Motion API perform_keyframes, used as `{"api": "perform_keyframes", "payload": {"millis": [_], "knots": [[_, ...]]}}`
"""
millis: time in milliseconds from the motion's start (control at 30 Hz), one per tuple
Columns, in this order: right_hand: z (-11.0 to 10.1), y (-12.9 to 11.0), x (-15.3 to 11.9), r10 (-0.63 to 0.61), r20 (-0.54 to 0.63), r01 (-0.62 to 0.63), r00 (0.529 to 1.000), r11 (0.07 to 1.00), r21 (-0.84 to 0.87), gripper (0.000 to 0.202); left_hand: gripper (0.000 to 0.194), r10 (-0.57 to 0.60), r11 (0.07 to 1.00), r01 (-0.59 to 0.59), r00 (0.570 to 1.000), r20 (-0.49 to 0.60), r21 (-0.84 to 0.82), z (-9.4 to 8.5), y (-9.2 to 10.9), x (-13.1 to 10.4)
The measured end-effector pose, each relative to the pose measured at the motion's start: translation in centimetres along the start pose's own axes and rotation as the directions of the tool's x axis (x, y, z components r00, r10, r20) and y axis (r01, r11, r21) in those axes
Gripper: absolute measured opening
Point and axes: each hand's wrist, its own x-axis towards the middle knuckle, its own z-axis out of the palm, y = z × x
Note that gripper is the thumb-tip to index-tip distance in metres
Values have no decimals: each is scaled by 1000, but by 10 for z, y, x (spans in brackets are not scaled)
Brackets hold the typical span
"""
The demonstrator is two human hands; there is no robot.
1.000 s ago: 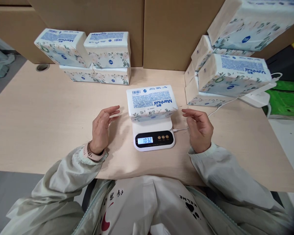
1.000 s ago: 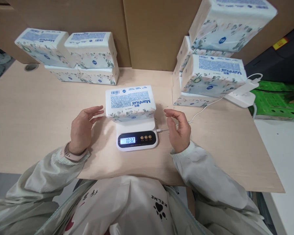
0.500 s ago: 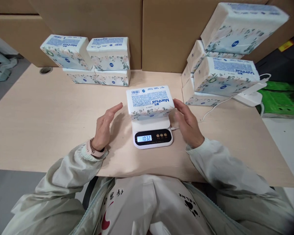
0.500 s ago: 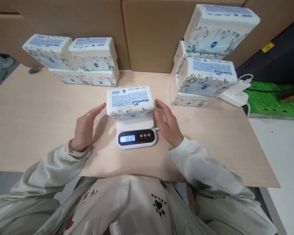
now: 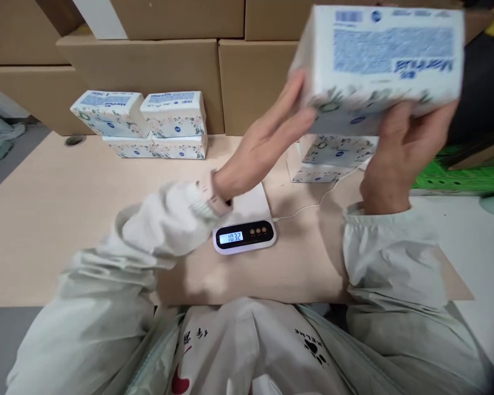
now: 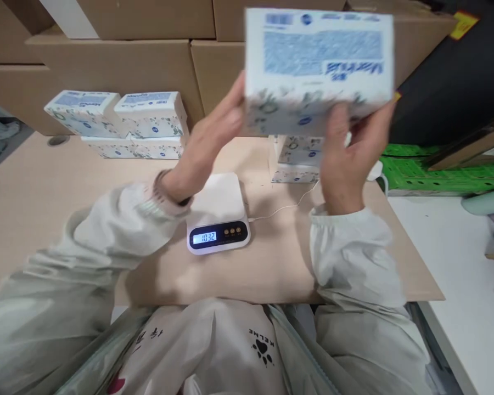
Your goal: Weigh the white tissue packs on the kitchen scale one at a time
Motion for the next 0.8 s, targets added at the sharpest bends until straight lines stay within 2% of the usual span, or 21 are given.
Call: {"api": "perform_keyframes", "payload": {"millis": [67,167,267,333,367,433,500,533,600,633,667,700,733,767,800], "knots": [[-19,24,21,-46,-24,45,999,999,-13,38,54,-92,996,93,994,61,-16,22,-20,42],[-35,68,23,55,-123,-58,991,998,-22,46,61,-265,963,269,961,82,-32,55,-53,82],[-39,108,10,205,-134,-212,970,976,-45,53,62,-383,922,386,921,79,-33,74,-78,89],[-40,126,6,221,-87,-225,971,974,-40,52,59,-413,908,417,906,93,-27,70,-83,79],[-41,130,6,201,-74,-203,977,979,-32,51,58,-409,911,412,908,92,-20,63,-83,71],[-44,127,11,105,-139,-110,985,993,-30,45,52,-362,932,362,932,18,10,35,-79,51],[-45,107,17,-15,-234,1,972,998,-60,31,37,-267,958,281,947,-180,60,-10,-75,26],[-43,91,19,-64,-262,45,963,996,-79,25,26,-207,965,247,921,-330,84,-39,-76,12],[-33,52,19,-104,-259,82,960,992,-96,20,16,-179,961,264,818,-546,82,-104,-86,-16],[-25,31,16,-95,-235,77,967,994,-83,20,15,-183,951,304,696,-695,54,-137,-95,-30],[-14,13,12,-75,-218,66,973,997,-52,19,17,-189,938,346,593,-782,36,-169,-106,-44],[0,-2,7,-39,-188,40,981,999,-2,18,24,-181,927,372,538,-823,39,-197,-117,-56],[16,-12,3,11,-128,-3,992,998,61,20,28,-176,927,373,541,-822,47,-221,-127,-67],[35,-18,-1,71,-21,-68,997,989,128,26,31,-178,928,370,567,-805,55,-239,-137,-75],[56,-18,-4,139,128,-161,982,970,180,35,33,-183,933,354,625,-759,67,-251,-144,-82]]}}
